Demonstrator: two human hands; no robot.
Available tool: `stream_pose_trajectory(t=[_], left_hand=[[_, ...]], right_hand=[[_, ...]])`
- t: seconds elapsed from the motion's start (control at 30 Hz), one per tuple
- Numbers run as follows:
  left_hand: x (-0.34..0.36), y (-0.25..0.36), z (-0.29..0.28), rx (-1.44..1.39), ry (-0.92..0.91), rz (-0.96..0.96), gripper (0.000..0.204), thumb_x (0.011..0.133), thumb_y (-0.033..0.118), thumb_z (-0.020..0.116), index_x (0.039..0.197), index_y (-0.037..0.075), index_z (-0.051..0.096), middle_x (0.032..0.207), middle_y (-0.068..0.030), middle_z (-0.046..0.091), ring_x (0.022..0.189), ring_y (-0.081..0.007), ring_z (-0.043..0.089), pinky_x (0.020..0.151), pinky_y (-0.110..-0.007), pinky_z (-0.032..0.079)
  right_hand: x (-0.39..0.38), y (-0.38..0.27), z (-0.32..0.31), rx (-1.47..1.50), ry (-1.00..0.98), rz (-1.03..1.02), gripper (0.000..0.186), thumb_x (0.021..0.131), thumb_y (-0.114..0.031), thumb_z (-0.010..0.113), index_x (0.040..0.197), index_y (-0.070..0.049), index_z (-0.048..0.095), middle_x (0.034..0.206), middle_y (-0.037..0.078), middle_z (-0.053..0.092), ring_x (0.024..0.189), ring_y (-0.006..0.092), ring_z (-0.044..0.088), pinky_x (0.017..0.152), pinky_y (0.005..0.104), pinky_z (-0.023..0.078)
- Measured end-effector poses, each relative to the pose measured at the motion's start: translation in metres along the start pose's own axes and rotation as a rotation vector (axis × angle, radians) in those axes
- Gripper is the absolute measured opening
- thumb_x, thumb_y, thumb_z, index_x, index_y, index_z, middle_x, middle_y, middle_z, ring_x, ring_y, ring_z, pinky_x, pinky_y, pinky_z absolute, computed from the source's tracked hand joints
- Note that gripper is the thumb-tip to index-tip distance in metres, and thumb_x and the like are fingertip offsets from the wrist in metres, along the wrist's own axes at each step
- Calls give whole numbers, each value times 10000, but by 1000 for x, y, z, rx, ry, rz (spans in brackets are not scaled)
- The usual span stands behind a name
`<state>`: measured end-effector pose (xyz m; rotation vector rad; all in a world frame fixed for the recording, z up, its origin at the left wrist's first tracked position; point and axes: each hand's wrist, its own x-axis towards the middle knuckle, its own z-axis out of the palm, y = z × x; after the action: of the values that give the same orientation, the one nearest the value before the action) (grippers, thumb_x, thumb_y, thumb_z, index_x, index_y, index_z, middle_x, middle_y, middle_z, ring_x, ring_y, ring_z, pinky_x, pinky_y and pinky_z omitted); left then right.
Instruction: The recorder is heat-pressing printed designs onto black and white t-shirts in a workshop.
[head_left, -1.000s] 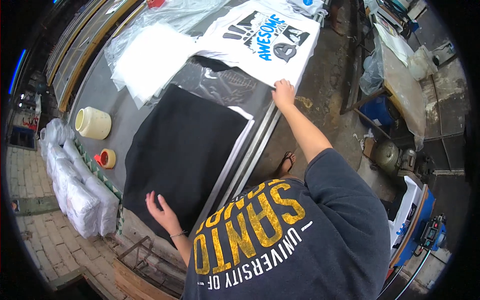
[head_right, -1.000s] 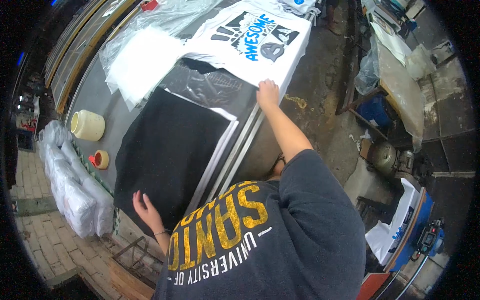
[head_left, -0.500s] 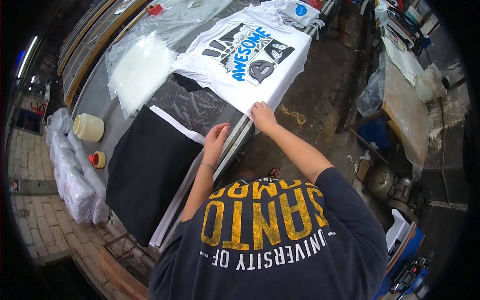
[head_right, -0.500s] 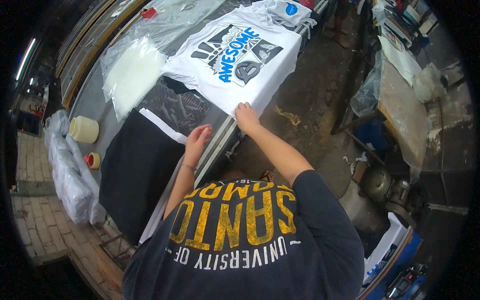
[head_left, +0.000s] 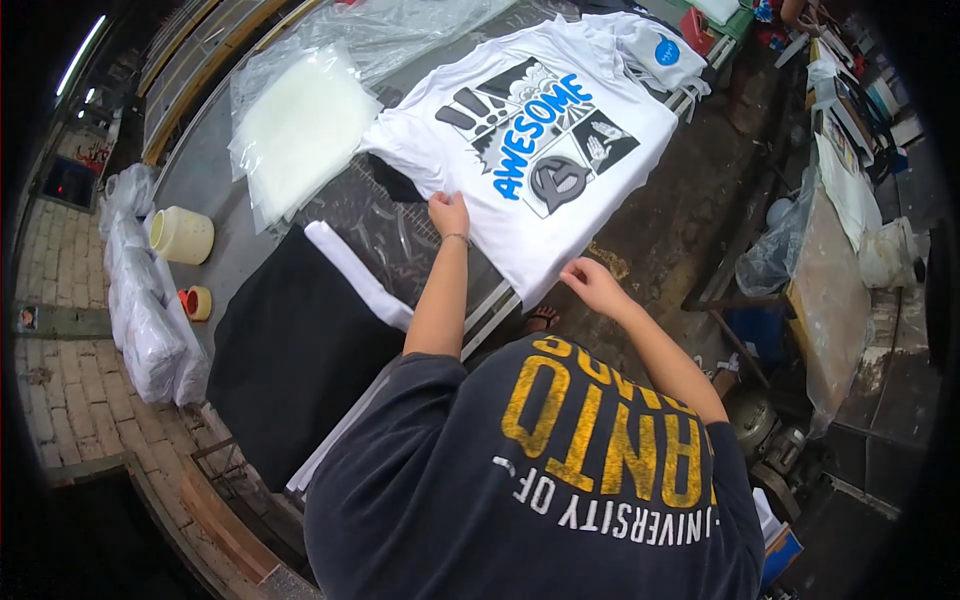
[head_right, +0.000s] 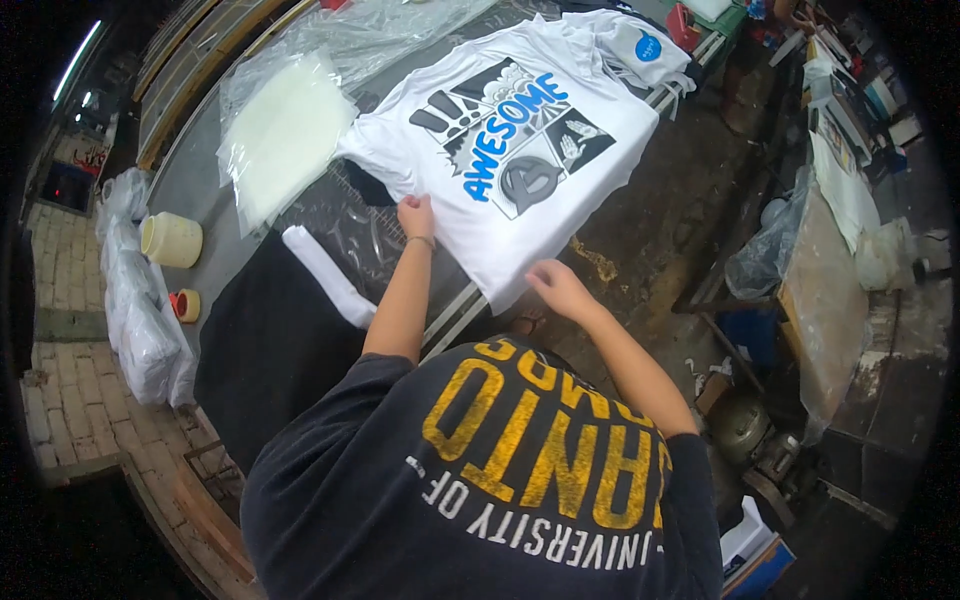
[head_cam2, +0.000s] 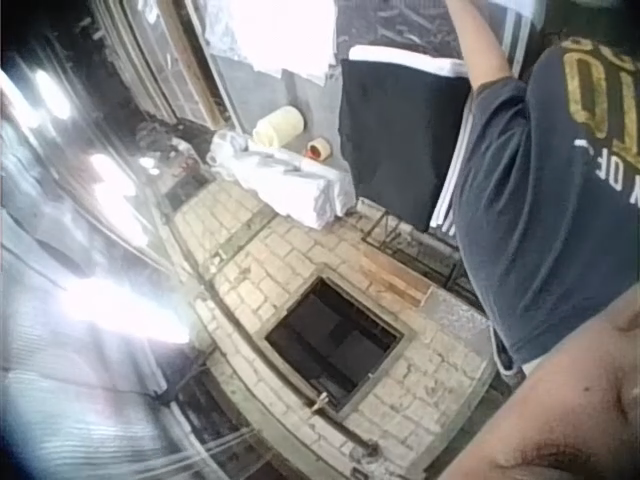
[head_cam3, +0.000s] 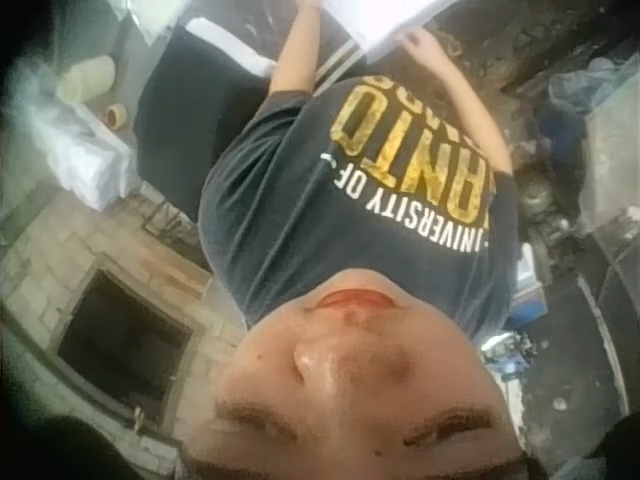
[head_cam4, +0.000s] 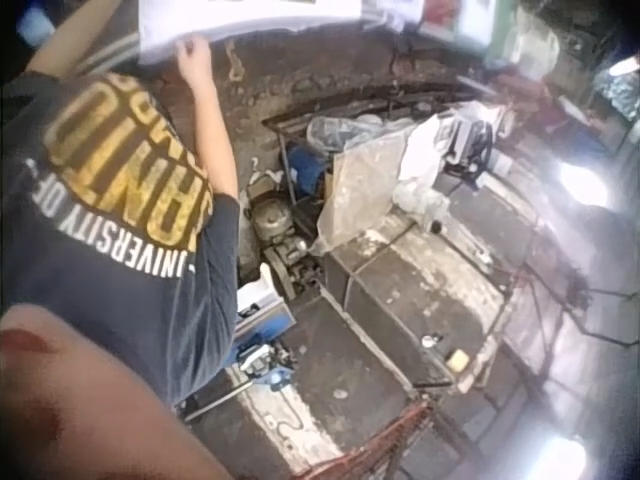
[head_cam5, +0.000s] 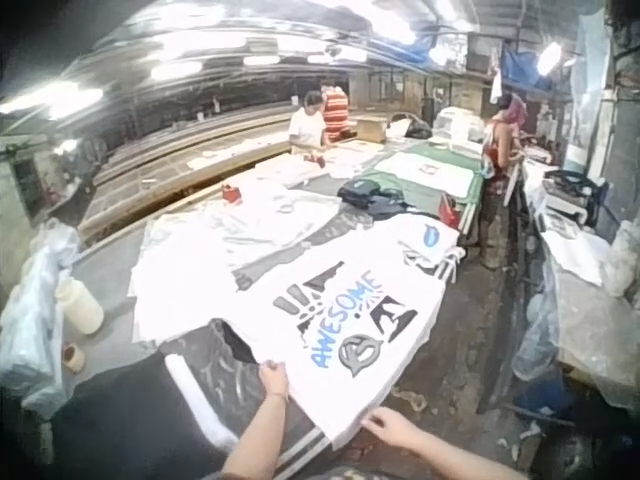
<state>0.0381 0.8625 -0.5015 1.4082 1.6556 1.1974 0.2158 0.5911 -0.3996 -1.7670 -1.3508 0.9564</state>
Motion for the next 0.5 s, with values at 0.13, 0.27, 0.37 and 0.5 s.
stream_pose_trajectory(t=[0.13, 0.27, 0.37, 0.5], left_hand=[[11, 75, 23, -104, -273, -398, 477, 755, 318, 736, 915, -104, 580, 869, -149, 643, 719, -215, 599, 679, -337, 496], [55, 75, 36, -544, -330, -544, 400, 777, 341, 726, 801, -33, 587, 767, -113, 615, 627, -168, 562, 583, -327, 490], [43, 156, 60, -590, -456, -434, 359, 815, 306, 689, 705, -4, 547, 661, -45, 552, 561, -130, 497, 514, -315, 425], [18, 224, 92, 54, -438, 137, 536, 859, 425, 601, 617, -49, 531, 613, -142, 525, 582, -207, 488, 571, -369, 395]], right_hand=[[-12, 16, -55, 63, 67, 180, 216, 866, -207, 618, 909, 5, 613, 797, 77, 607, 719, 146, 569, 675, 277, 459], [-10, 11, -78, 235, 180, 235, 185, 885, -190, 604, 902, -6, 615, 764, 17, 617, 689, 82, 559, 668, 228, 450], [-11, 9, -89, 375, 315, 260, 171, 899, -177, 587, 906, -8, 610, 803, 13, 624, 717, 82, 562, 680, 229, 452], [-9, -8, -102, 391, 429, 231, 159, 904, -167, 582, 909, -10, 605, 818, 10, 620, 743, 78, 564, 693, 223, 451]])
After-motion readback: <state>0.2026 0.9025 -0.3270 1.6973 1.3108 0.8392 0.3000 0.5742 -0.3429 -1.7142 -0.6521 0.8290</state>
